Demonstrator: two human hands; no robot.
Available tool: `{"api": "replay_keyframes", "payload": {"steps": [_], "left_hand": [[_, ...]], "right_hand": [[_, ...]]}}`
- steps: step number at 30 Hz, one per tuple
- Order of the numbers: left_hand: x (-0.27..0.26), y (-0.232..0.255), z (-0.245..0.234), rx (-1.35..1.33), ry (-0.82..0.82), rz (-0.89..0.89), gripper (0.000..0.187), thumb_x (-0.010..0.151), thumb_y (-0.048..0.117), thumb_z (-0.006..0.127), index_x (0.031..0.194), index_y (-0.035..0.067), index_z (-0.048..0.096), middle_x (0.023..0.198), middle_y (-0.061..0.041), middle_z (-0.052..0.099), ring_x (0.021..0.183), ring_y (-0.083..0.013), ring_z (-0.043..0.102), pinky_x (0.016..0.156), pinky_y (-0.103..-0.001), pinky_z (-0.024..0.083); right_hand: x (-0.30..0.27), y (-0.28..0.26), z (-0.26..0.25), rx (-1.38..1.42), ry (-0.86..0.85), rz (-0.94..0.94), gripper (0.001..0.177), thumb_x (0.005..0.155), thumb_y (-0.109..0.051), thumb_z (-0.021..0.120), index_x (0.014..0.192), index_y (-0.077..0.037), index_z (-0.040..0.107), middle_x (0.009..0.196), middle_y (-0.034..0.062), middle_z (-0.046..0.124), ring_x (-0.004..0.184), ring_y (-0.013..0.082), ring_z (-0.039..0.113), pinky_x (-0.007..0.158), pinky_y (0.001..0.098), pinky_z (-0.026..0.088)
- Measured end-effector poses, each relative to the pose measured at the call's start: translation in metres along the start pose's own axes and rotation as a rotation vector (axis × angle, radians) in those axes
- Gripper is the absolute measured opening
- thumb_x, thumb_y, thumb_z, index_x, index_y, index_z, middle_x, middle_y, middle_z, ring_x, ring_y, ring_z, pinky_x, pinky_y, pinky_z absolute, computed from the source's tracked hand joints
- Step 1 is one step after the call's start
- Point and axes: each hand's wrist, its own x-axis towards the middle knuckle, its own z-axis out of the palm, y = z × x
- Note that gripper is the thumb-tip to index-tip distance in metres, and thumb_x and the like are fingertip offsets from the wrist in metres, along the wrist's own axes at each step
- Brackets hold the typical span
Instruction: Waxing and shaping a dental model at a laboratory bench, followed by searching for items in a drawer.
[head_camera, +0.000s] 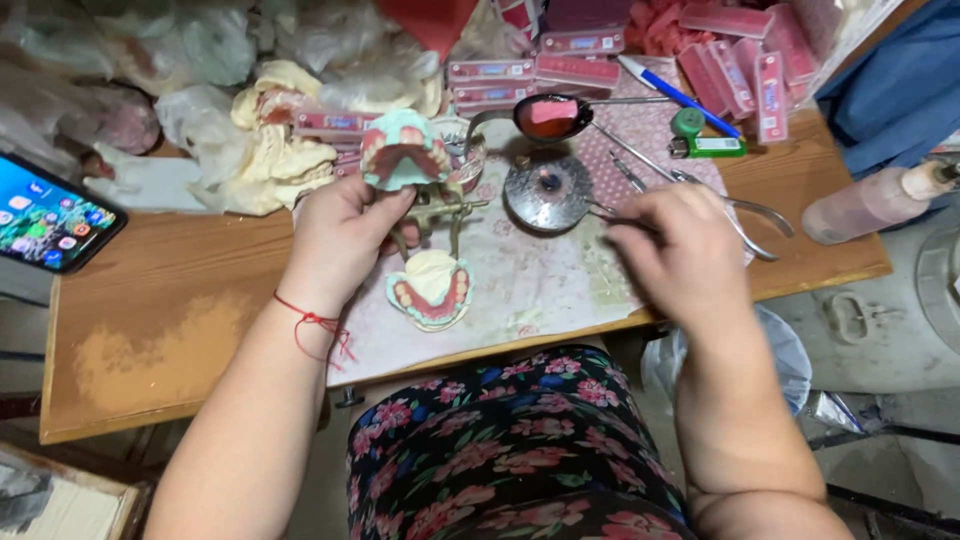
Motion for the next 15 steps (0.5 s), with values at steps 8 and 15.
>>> {"api": "replay_keyframes", "payload": {"steps": [8, 15], "left_hand": [[-0.009, 0.006, 0.0, 0.013, 0.01, 0.031, 0.024, 0.099, 0.031, 0.073, 0.09, 0.008, 0.076, 0.061, -0.011, 0.071, 0.058, -0.0142, 0.075, 0.054, -0.025, 0.061], [-0.035, 0.078, 0.0, 0.058, 0.09, 0.191, 0.017, 0.1, 0.022, 0.07, 0.088, 0.011, 0.075, 0.055, -0.004, 0.063, 0.056, -0.0077, 0.061, 0.057, -0.02, 0.054]], "right_hand": [[-0.007, 0.023, -0.017, -0.02, -0.091, 0.024, 0.016, 0.094, -0.005, 0.075, 0.101, -0.019, 0.075, 0.091, 0.0049, 0.072, 0.094, 0.0328, 0.07, 0.087, 0.0451, 0.055], [0.004, -0.007, -0.026, 0.853, 0.003, 0.447, 0.064, 0.07, 0.002, 0.089, 0.128, -0.002, 0.062, 0.12, 0.0116, 0.076, 0.102, 0.0081, 0.069, 0.097, 0.0232, 0.056]]}}
